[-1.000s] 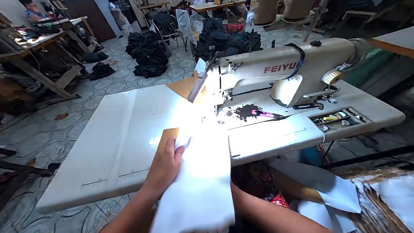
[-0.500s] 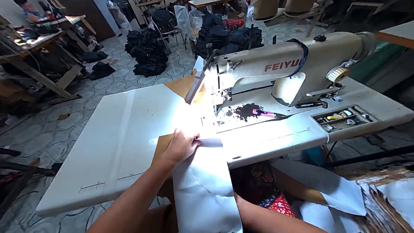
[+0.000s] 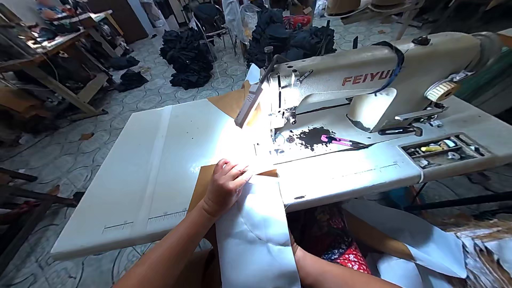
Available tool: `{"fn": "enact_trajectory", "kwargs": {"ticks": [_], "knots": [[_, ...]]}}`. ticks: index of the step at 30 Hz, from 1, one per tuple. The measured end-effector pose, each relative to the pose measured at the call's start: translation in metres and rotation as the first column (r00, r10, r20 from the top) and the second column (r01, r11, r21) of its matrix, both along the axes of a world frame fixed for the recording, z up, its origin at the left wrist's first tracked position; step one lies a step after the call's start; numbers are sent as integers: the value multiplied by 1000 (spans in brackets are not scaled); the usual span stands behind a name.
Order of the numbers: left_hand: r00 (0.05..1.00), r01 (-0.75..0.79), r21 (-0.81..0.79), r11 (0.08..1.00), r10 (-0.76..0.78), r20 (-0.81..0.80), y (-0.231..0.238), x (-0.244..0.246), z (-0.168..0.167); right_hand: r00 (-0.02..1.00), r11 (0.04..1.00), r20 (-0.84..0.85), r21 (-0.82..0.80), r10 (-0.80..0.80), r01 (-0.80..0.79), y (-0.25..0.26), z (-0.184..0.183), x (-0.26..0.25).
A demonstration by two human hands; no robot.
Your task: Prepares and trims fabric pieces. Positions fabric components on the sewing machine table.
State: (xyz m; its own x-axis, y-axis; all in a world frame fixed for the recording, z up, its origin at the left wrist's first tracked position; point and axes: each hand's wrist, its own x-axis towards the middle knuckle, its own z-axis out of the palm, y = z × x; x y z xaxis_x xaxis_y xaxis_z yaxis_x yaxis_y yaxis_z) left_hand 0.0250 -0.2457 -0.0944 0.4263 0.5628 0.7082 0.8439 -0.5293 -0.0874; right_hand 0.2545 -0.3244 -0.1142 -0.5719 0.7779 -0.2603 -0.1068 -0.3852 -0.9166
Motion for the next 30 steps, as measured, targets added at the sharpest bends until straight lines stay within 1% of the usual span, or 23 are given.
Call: {"fn": "enact_trajectory", "kwargs": {"ticks": [1, 4, 5, 7, 8, 9, 11, 13, 14, 15, 16, 17, 19, 21, 22, 23, 24, 25, 26, 27, 28, 29, 30], "knots": [[1000, -21, -35, 999, 21, 5, -3, 2, 2, 1000, 1000, -27, 31, 3, -2, -1, -5, 0], [997, -73, -145, 987, 77, 23, -13, 10, 6, 986, 986, -90, -101, -143, 134, 1, -19, -10], [996, -76, -157, 985, 81, 24, -16, 11, 7, 984, 983, -98, -118, -150, 138, 2, -18, -11], [997, -72, -127, 989, 76, 28, -20, 11, 5, 988, 994, -128, -86, -84, 73, 2, -6, -6], [997, -68, -87, 994, 72, 33, -20, 10, 3, 982, 995, -179, -81, -65, 51, 2, -1, -4], [997, -61, -40, 997, 63, 43, -19, 9, -1, 972, 992, -220, -111, -77, 54, 3, -2, -6], [997, -54, 24, 998, 53, 65, -15, 6, -8, 975, 987, -186, -130, -122, 99, 3, -10, -10], [996, -43, 40, 998, 40, 78, -12, 4, -13, 981, 985, -95, -38, -169, 166, 1, -13, -11], [996, -35, 46, 998, 31, 82, -12, 4, -15, 941, 969, -244, -140, -233, 203, 0, -20, -12], [996, -23, 53, 998, 18, 86, -12, 4, -15, 864, 943, -413, -281, -288, 180, 0, -27, -14], [996, -7, 62, 998, 1, 94, -12, 4, -14, 815, 935, -500, -330, -293, 134, 0, -29, -14], [995, 13, 68, 998, -20, 101, -12, 5, -13, 820, 948, -507, -291, -265, 127, 0, -28, -13], [994, 39, 94, 995, -48, 101, -13, 6, -12, 898, 984, -404, -112, -174, 140, -1, -27, -9], [994, 49, 101, 994, -59, 95, -14, 6, -12, 980, 979, -189, 182, -61, 96, -2, -34, -3], [994, 49, 88, 995, -58, 93, -15, 6, -11, 996, 945, -59, 318, -60, 76, -2, -34, -3], [994, 44, 61, 997, -49, 97, -16, 6, -10, 997, 935, 19, 350, -75, 64, -2, -28, -4], [994, 23, 19, 1000, -25, 103, -17, 8, -8, 994, 957, 32, 276, -104, 91, -1, -13, -5], [995, -10, -43, 999, 14, 103, -18, 9, -6, 987, 985, -13, 65, -157, 158, 2, 14, -8], [994, -45, -130, 990, 57, 92, -19, 11, -3, 974, 958, -47, -197, -222, 209, 10, 52, -11], [992, -72, -233, 970, 93, 80, -21, 13, 1, 958, 912, -89, -341, -273, 228, 16, 75, -11], [990, -92, -338, 937, 123, 72, -23, 16, 5, 956, 898, -141, -401, -256, 182, 18, 85, -9], [987, -92, -421, 902, 139, 82, -24, 18, 8, 964, 909, -162, -395, -213, 134, 18, 89, -6], [986, -94, -464, 881, 148, 81, -25, 20, 10, 979, 934, -138, -344, -148, 93, 17, 92, -4]]}}
